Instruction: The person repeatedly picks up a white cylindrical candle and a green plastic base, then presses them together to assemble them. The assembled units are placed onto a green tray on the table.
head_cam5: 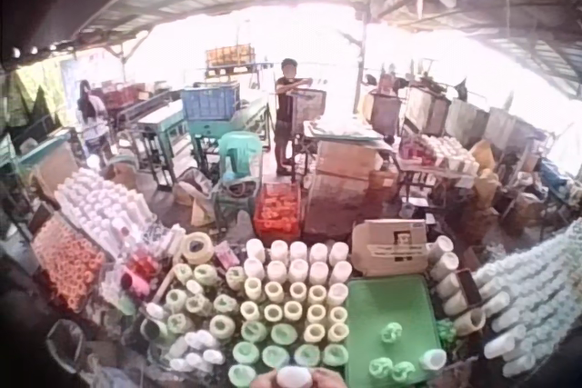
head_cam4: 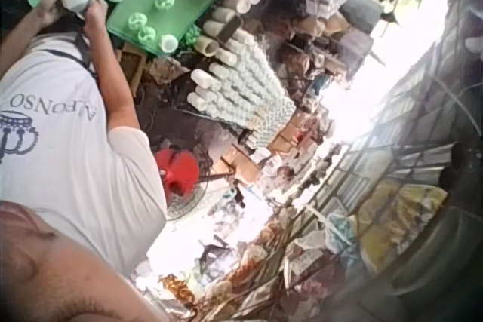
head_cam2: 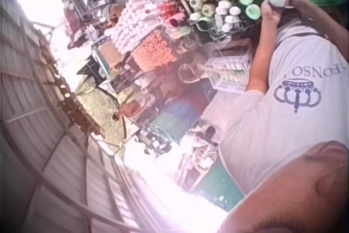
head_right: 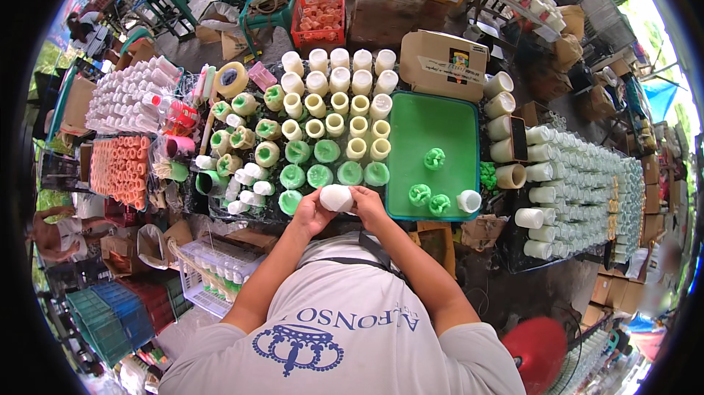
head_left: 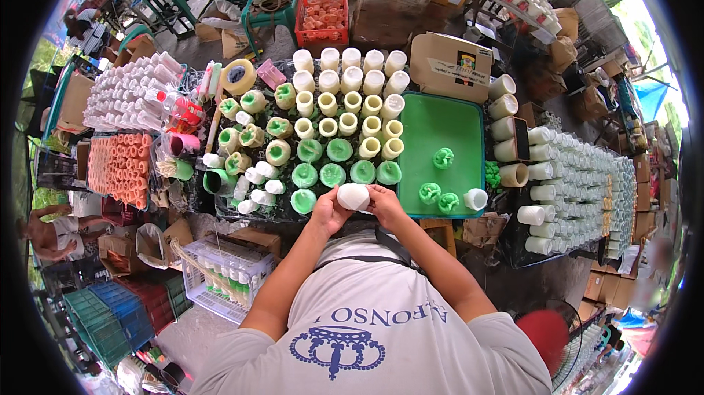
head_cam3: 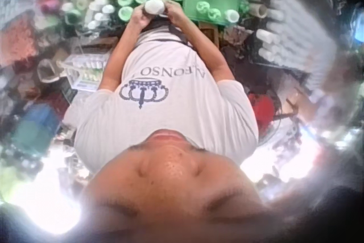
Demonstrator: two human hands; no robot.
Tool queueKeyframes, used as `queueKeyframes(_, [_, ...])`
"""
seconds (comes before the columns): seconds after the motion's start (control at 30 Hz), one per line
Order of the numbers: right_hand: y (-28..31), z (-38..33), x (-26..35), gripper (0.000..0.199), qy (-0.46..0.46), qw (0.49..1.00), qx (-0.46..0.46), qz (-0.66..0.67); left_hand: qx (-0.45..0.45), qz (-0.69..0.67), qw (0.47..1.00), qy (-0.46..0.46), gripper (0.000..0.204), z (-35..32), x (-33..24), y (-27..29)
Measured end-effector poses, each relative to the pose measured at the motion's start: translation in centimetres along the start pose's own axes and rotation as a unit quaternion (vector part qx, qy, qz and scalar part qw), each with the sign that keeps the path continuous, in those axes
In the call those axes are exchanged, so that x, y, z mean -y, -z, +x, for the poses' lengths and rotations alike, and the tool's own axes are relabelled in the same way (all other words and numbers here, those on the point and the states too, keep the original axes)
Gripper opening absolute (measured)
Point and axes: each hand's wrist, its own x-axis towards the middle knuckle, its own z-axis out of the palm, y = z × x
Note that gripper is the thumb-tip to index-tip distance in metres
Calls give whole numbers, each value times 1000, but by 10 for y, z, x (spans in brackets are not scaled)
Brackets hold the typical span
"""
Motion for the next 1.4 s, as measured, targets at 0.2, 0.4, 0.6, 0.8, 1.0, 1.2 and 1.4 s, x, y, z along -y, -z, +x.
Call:
queueKeyframes(0.2, [8,-3,-2,45,193,940,-16,-282,-49,65,997,-19,41,-10,-1,5])
queueKeyframes(0.4, [-22,-34,11,64,253,745,114,-606,-118,293,943,-99,35,-8,13,49])
queueKeyframes(0.6, [-19,-17,-1,53,210,767,72,-602,-150,748,531,-368,20,-27,10,20])
queueKeyframes(0.8, [-3,-16,6,39,240,631,-21,-737,-116,883,333,-308,14,-8,20,25])
queueKeyframes(1.0, [17,9,-7,32,203,570,-115,-788,-86,878,318,-347,11,2,17,29])
queueKeyframes(1.2, [34,18,-16,13,265,506,-146,-808,-60,871,310,-376,6,-3,13,20])
queueKeyframes(1.4, [35,-6,5,8,269,615,-118,-732,-67,833,386,-390,29,-24,9,-33])
